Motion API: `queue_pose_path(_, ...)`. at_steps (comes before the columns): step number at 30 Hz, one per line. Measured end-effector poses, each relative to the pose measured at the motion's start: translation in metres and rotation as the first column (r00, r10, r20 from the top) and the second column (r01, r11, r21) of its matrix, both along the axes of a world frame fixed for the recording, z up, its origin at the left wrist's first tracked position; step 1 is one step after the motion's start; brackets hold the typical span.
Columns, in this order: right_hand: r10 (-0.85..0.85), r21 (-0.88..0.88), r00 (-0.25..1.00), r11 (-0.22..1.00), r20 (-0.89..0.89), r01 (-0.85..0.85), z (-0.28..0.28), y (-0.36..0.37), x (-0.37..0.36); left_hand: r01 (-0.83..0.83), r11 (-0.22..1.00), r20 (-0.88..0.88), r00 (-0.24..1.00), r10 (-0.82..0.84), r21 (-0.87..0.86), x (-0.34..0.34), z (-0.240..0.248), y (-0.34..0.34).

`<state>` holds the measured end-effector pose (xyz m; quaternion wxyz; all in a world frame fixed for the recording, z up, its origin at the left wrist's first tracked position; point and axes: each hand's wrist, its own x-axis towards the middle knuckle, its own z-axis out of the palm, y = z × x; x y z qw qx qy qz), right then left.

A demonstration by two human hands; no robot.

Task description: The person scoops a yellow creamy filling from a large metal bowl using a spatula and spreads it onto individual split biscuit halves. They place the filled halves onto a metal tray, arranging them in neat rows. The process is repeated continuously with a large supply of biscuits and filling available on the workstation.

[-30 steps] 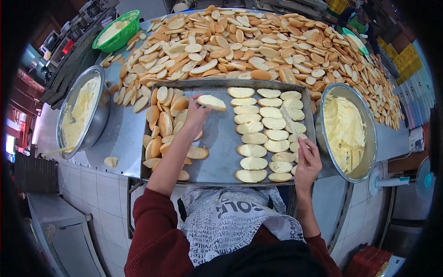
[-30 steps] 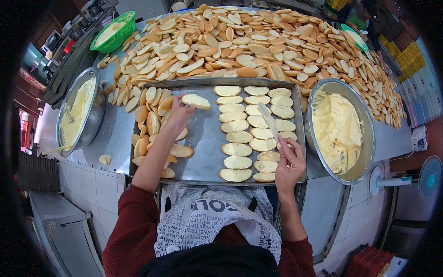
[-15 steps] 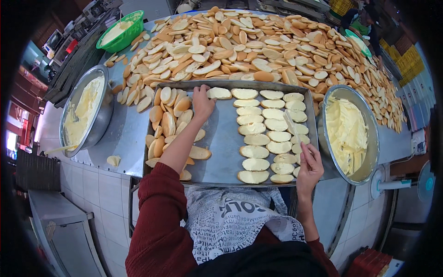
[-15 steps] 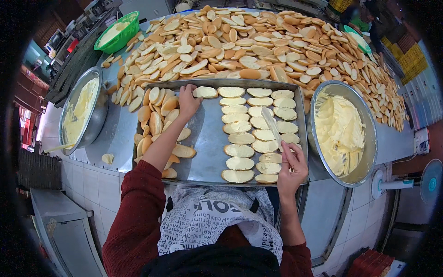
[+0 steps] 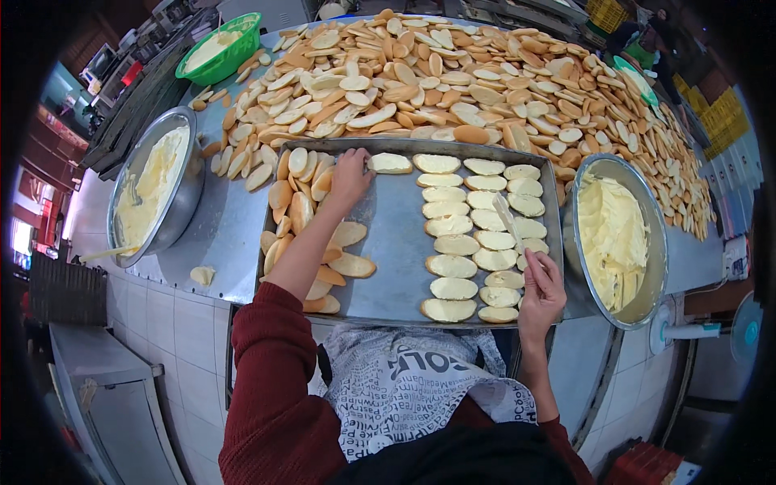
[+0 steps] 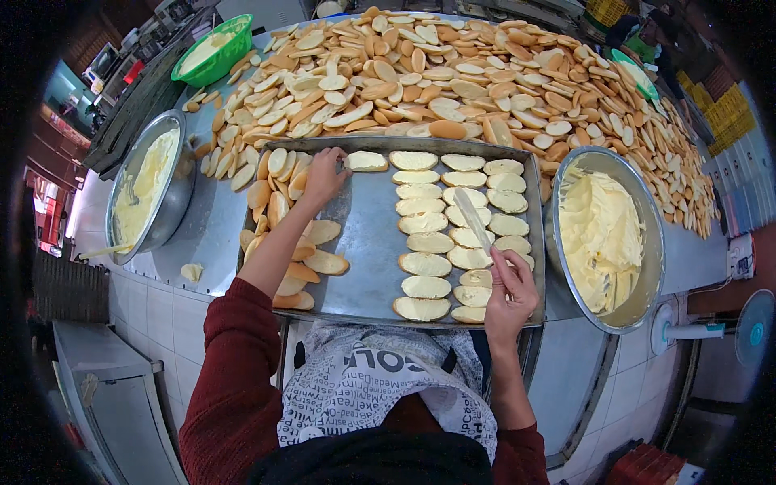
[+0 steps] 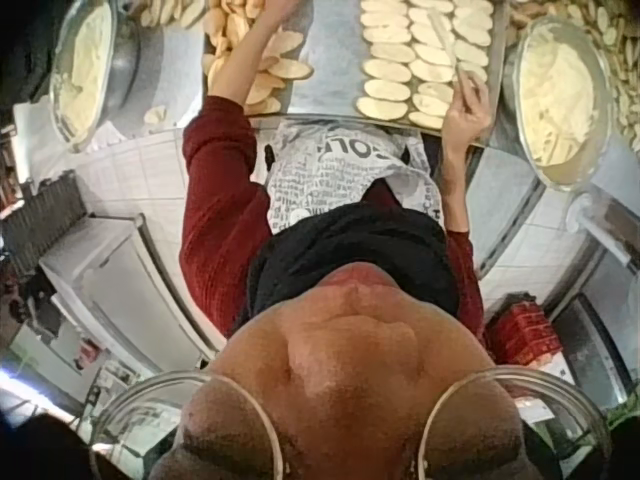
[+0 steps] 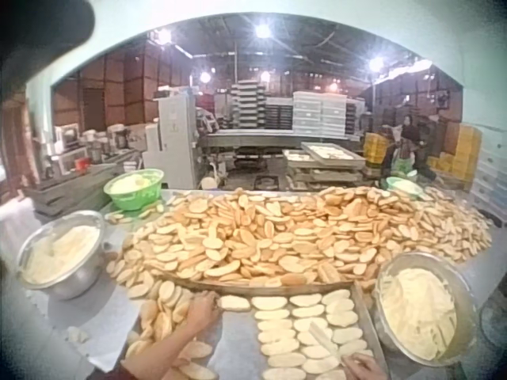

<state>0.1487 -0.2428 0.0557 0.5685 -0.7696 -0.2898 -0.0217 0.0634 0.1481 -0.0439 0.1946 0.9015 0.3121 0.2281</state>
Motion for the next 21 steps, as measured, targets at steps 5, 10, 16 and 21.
queue_pose_path(5, -0.013, 0.016, 1.0, 1.0, 0.013, 0.012, -0.005, -0.004, 0.002, -0.026, 1.0, -0.018, 0.999, 0.026, 0.016, 0.001, -0.001, 0.003)
queue_pose_path(10, -0.026, 0.027, 0.999, 0.999, 0.048, 0.025, -0.005, -0.001, 0.002, -0.021, 1.0, -0.011, 1.0, 0.021, 0.001, 0.01, -0.004, -0.001)
queue_pose_path(16, 0.019, -0.001, 1.0, 1.0, -0.012, -0.019, -0.003, -0.003, 0.003, -0.011, 0.994, -0.01, 1.0, 0.013, 0.112, 0.02, 0.002, -0.007)
queue_pose_path(21, -0.021, 0.012, 1.0, 1.0, 0.005, 0.021, -0.004, -0.006, 0.004, -0.004, 0.998, -0.061, 0.998, 0.008, 0.07, 0.015, -0.001, 0.005)
